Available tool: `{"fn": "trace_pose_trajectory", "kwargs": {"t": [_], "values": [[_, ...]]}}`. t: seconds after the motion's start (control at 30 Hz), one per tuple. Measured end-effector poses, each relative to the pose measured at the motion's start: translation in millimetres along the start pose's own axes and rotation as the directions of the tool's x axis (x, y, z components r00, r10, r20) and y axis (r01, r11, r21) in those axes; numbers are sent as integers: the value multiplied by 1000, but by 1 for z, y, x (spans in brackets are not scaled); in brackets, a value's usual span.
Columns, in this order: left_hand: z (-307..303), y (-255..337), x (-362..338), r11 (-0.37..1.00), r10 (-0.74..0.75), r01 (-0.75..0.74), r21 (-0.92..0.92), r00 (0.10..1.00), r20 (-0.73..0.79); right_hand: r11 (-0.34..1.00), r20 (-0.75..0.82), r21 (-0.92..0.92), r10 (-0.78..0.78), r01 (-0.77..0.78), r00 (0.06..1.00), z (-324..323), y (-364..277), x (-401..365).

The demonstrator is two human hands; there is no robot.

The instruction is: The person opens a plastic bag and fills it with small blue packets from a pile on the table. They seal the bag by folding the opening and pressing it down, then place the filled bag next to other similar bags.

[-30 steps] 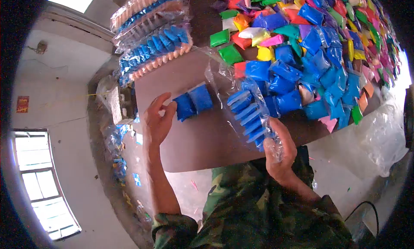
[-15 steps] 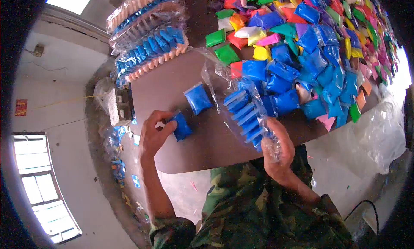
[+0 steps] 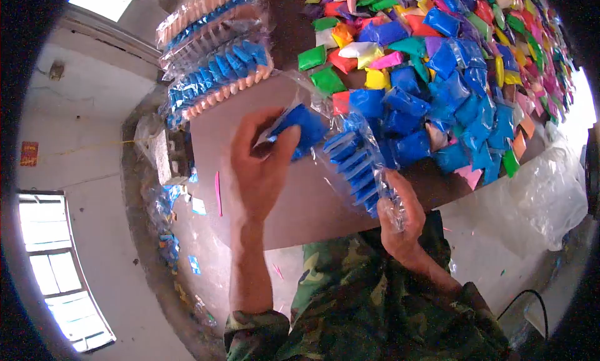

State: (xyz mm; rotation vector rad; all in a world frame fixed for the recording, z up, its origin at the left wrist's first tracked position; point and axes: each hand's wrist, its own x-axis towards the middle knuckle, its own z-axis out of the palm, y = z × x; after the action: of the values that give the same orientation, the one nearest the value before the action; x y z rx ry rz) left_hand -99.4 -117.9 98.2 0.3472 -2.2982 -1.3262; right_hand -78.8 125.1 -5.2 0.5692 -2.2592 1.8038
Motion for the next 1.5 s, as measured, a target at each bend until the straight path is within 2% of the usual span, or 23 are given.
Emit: {"fn": "trace_pose_trajectory", "kwargs": {"t": [0.13,0.27,0.37,0.47,0.57,0.77,0.97,1.07,1.17,1.27,1.3,1.4,1.5], "values": [[42,-3,3,999,11,-10,34,999,-33,1000,3,25,13,-13,1000,-1,0,0],[46,-11,3,953,9,-50,300,991,137,999,26,42,9,-10,1000,-2,1,0],[39,-8,5,946,-51,-25,324,973,224,999,50,38,-9,7,999,-3,3,0],[32,-4,11,951,-51,-49,306,949,311,999,43,44,14,-16,999,-2,2,1],[35,-3,12,932,-62,-51,358,953,298,999,56,37,11,-13,998,-4,0,2],[37,-12,13,935,-56,-71,348,938,342,1000,55,26,-1,-1,999,-4,-2,4],[35,-29,9,925,184,-295,240,900,395,1000,45,19,-15,14,999,-2,-1,4],[26,-15,5,993,51,-76,86,964,259,1000,45,12,-16,16,999,-3,0,2],[-3,-39,9,985,35,-58,162,989,142,1000,33,4,-3,3,999,-3,-1,3],[-23,-62,12,942,-40,8,335,995,92,1000,34,21,-8,7,999,-1,-2,3],[-25,-99,12,957,70,-101,271,990,121,1000,33,13,-12,12,999,-1,-2,3],[-24,-87,10,928,-189,111,355,963,194,1000,33,27,-15,14,999,-1,-1,3],[-27,-96,9,916,-294,196,349,921,255,1000,44,22,-10,9,999,-4,-2,4]]}}
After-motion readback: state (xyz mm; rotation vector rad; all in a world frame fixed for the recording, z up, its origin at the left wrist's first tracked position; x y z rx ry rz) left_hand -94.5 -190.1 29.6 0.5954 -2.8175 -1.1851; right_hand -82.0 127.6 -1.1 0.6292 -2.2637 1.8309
